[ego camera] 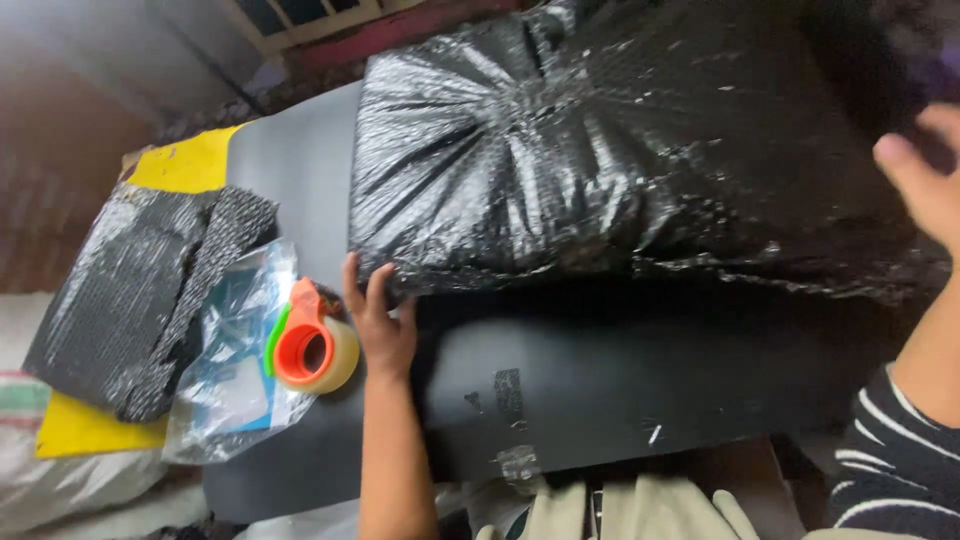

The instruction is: The person opens a large black bubble-wrapped package by hand and using a tape dispenser to help separate the layers of wrapping.

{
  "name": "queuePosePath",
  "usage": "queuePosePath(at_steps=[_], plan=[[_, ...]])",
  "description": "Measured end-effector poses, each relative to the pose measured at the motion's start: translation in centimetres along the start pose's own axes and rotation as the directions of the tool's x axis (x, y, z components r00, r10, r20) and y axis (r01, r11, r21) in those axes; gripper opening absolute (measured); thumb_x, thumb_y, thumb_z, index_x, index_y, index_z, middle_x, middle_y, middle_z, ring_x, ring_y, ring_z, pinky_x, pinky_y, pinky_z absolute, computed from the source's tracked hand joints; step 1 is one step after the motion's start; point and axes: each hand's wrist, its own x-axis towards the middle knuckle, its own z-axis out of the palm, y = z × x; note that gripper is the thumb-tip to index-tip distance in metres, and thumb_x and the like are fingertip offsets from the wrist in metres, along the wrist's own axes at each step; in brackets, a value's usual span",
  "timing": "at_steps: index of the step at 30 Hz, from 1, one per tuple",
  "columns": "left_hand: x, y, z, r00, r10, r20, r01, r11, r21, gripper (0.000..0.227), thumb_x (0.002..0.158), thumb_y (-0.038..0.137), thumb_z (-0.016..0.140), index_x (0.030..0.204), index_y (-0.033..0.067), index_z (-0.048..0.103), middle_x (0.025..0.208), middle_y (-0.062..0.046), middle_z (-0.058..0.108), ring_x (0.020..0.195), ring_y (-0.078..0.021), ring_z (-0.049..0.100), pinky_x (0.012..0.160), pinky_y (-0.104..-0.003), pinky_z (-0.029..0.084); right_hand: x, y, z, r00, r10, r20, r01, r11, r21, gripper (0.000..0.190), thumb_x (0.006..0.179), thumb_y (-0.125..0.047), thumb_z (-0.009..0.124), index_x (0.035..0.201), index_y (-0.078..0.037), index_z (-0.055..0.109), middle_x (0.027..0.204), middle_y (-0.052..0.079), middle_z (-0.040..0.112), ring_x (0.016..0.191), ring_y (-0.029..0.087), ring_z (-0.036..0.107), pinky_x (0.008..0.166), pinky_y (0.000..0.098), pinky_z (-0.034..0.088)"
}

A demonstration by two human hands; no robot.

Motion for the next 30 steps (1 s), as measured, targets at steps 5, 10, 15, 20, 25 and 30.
queuePosePath(at_steps=[5, 10, 15, 20, 25, 30], plan=[[0.4, 2.0, -0.7, 1.0, -0.023, -0.012, 0.023, 0.999, -0.046, 0.052, 0.093, 0.012, 0.078, 0.139, 0.0159, 0.053, 0.167, -0.017, 0.02, 0.157, -0.0408, 0.026, 0.126, -0.052, 0.031, -3.2, -5.3, -2.1, 0.784, 0.525, 0.332, -0.526, 0.845, -0.095, 0.06, 0.108, -0.049, 0.054, 0.147, -0.003, 0.059, 0.137, 0.018, 0.065, 0.12, 0.032, 0.059, 0.098, 0.0426, 0.038], [0.2, 4.4, -1.2, 0.99, 0.046, -0.137, -0.035, 0.996, 0.084, 0.069, 0.09, 0.021, 0.072, 0.153, 0.0152, 0.045, 0.169, -0.018, 0.017, 0.16, -0.044, 0.015, 0.129, -0.064, 0.023, -9.8, -1.1, -0.2, 0.767, 0.346, 0.541, -0.62, 0.618, 0.484, 0.05, 0.099, -0.031, 0.057, 0.137, 0.0, 0.063, 0.112, 0.019, 0.073, 0.1, 0.026, 0.066, 0.083, 0.037, 0.05], [0.4, 9.7, 0.7, 0.877, 0.48, -0.041, -0.467, 0.868, 0.169, 0.051, 0.092, 0.032, 0.075, 0.136, 0.0151, 0.057, 0.15, -0.015, 0.042, 0.139, -0.0409, 0.047, 0.116, -0.062, 0.043, -16.1, -3.9, -1.2, 0.843, 0.439, 0.312, -0.53, 0.573, 0.625, 0.031, 0.096, 0.001, 0.044, 0.121, -0.005, 0.062, 0.116, 0.012, 0.067, 0.106, 0.02, 0.064, 0.086, 0.0291, 0.049], [1.9, 21.1, 3.3, 0.654, 0.727, 0.21, -0.737, 0.675, -0.037, 0.022, 0.097, 0.034, 0.07, 0.112, 0.0179, 0.072, 0.125, -0.011, 0.06, 0.115, -0.0338, 0.061, 0.092, -0.05, 0.055, -21.7, -0.2, 1.4, 0.904, 0.388, 0.181, -0.41, 0.662, 0.628, 0.042, 0.081, 0.019, 0.06, 0.111, -0.011, 0.063, 0.107, 0.006, 0.068, 0.102, 0.013, 0.064, 0.092, 0.0224, 0.047], [-1.1, 26.5, 10.8, 0.603, 0.769, 0.21, -0.777, 0.626, -0.062, 0.037, 0.099, 0.012, 0.058, 0.135, 0.0202, 0.065, 0.124, -0.007, 0.068, 0.116, -0.0293, 0.064, 0.1, -0.05, 0.051, -21.3, -2.7, 4.3, 0.951, 0.3, 0.075, -0.163, 0.283, 0.945, 0.073, 0.062, -0.016, 0.085, 0.128, 0.001, 0.058, 0.099, 0.004, 0.062, 0.086, 0.009, 0.063, 0.075, 0.0223, 0.055], [-1.6, 26.3, 14.0, 0.607, 0.782, 0.141, -0.781, 0.62, -0.074, 0.009, 0.094, 0.017, 0.069, 0.102, 0.0204, 0.071, 0.115, -0.006, 0.065, 0.106, -0.0311, 0.061, 0.09, -0.053, 0.048, -19.1, -8.3, 3.1, 0.917, 0.398, 0.014, -0.229, 0.499, 0.836, 0.073, 0.057, -0.014, 0.1, 0.119, -0.001, 0.063, 0.092, 0.003, 0.061, 0.082, 0.01, 0.062, 0.074, 0.0236, 0.055]])
